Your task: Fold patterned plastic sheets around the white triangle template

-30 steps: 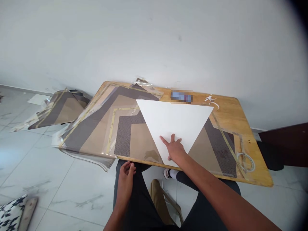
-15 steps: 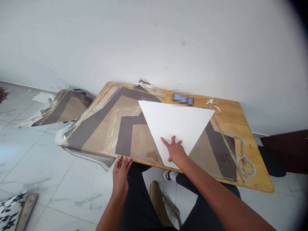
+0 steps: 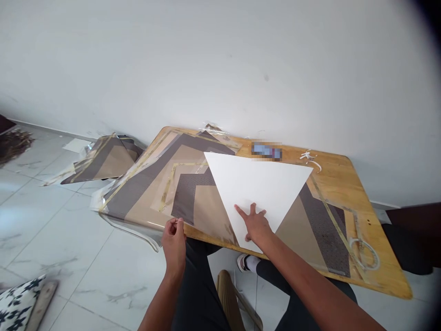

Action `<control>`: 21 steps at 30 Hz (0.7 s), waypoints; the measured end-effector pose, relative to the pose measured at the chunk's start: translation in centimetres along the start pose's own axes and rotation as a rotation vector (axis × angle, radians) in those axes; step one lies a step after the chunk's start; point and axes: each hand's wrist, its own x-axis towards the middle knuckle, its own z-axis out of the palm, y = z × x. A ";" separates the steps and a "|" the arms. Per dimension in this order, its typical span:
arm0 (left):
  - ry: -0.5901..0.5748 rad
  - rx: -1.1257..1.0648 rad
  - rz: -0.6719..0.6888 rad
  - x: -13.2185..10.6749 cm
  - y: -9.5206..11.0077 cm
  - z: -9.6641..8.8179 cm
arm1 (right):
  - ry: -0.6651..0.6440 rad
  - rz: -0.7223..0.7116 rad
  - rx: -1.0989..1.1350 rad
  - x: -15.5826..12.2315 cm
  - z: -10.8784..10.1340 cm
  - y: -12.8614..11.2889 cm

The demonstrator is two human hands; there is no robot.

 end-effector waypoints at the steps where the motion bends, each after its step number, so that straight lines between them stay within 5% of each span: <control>1: -0.012 0.071 0.084 -0.1 0.9 0.4 | -0.007 0.001 0.013 0.2 0.1 0.0; 6: -0.149 0.129 0.361 -1.1 5.7 4.1 | -0.019 0.005 0.031 0.8 0.5 0.0; 10: -0.139 0.163 0.315 -0.9 5.8 5.6 | -0.008 -0.001 0.018 1.2 0.9 0.0; 14: 0.034 0.176 0.282 -0.5 3.9 4.0 | 0.002 -0.016 0.064 1.2 0.8 0.2; 18: 0.377 0.256 0.694 -0.8 4.0 3.1 | -0.005 -0.014 0.098 1.4 0.3 0.1; 19: 0.336 0.330 0.795 -0.7 4.3 3.5 | -0.002 -0.007 0.101 1.5 0.1 0.1; 21: 0.073 0.514 0.953 0.0 4.5 5.4 | -0.009 0.009 0.103 1.8 -0.1 0.0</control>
